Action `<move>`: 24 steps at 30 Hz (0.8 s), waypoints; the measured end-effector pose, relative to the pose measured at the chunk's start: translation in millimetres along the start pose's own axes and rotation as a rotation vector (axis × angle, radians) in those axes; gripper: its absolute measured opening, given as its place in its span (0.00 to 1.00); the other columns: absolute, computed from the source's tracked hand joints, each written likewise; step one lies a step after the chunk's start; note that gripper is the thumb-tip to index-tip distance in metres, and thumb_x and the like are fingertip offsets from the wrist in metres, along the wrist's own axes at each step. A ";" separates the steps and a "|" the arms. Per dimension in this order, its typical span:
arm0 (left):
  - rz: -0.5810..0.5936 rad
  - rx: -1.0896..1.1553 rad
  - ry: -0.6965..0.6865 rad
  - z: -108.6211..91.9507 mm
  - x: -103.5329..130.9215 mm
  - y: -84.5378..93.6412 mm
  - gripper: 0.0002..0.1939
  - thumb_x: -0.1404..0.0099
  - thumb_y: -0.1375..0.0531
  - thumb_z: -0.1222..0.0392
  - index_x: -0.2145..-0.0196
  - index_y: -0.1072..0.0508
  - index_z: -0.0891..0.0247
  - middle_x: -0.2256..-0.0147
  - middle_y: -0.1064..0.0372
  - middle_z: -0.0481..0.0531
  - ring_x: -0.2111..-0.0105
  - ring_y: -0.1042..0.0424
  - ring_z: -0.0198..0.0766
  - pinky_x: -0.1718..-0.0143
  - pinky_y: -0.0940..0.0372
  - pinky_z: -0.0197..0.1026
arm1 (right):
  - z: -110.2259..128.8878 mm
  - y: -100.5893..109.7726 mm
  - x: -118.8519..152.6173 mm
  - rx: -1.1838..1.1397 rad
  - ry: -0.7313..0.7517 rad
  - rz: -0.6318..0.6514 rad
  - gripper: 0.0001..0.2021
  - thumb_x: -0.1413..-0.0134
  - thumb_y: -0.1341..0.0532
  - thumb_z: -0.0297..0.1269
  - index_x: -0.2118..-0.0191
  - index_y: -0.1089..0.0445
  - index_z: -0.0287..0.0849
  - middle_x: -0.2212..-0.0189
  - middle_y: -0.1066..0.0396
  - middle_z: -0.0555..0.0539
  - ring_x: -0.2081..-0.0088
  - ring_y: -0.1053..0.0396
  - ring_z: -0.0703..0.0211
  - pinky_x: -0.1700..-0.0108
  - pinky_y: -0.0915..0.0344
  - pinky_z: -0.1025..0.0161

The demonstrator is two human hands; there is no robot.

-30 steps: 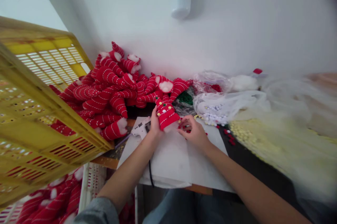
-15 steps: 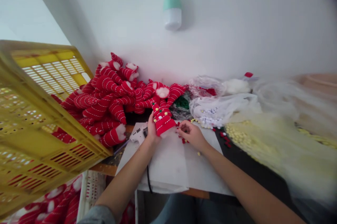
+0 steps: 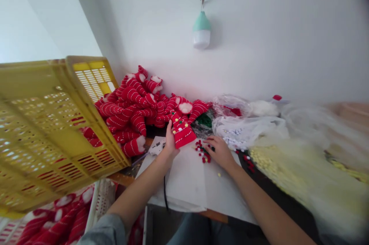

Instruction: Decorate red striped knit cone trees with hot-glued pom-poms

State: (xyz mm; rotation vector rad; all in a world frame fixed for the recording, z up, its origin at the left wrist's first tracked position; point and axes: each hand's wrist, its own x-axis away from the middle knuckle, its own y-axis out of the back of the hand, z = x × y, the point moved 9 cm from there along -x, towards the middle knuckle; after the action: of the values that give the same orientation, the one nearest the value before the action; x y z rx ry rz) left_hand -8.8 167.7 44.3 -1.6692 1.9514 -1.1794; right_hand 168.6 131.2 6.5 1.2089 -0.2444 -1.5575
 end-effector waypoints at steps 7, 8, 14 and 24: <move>0.086 -0.097 -0.012 -19.6 81.6 -3.3 0.23 0.26 0.47 0.45 0.50 0.22 0.64 0.61 0.18 0.58 0.57 0.17 0.52 0.54 0.23 0.51 | 25.1 -36.2 17.3 0.064 0.166 0.292 0.20 0.35 0.41 0.37 0.40 0.25 0.42 0.36 0.30 0.33 0.34 0.35 0.37 0.32 0.40 0.36; 0.057 -0.114 -0.005 -21.2 100.3 13.2 0.22 0.27 0.45 0.44 0.50 0.22 0.64 0.62 0.18 0.58 0.58 0.17 0.53 0.55 0.23 0.52 | 22.1 -39.8 19.3 0.059 0.163 0.320 0.21 0.34 0.42 0.37 0.38 0.27 0.40 0.35 0.33 0.32 0.33 0.36 0.37 0.31 0.41 0.36; -0.344 -0.206 0.223 -19.0 240.2 186.0 0.18 0.26 0.46 0.54 0.48 0.21 0.61 0.68 0.19 0.60 0.64 0.17 0.55 0.62 0.22 0.53 | 10.1 -44.8 21.4 0.131 0.209 0.341 0.26 0.30 0.49 0.41 0.36 0.31 0.32 0.33 0.36 0.30 0.32 0.38 0.36 0.30 0.43 0.41; -0.761 -0.686 0.252 3.6 271.5 401.6 0.29 0.36 0.32 0.45 0.43 0.24 0.65 0.54 0.18 0.64 0.45 0.23 0.56 0.43 0.30 0.49 | 7.9 -40.8 21.8 0.155 0.162 0.323 0.27 0.32 0.48 0.46 0.35 0.33 0.35 0.33 0.35 0.30 0.33 0.36 0.34 0.33 0.40 0.34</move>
State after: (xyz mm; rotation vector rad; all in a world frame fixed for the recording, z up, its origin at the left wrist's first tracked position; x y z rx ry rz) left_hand -347.1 -93.0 -185.1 -2.9279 2.0655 -1.0116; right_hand 140.0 125.5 -30.2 1.3356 -0.4374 -1.1716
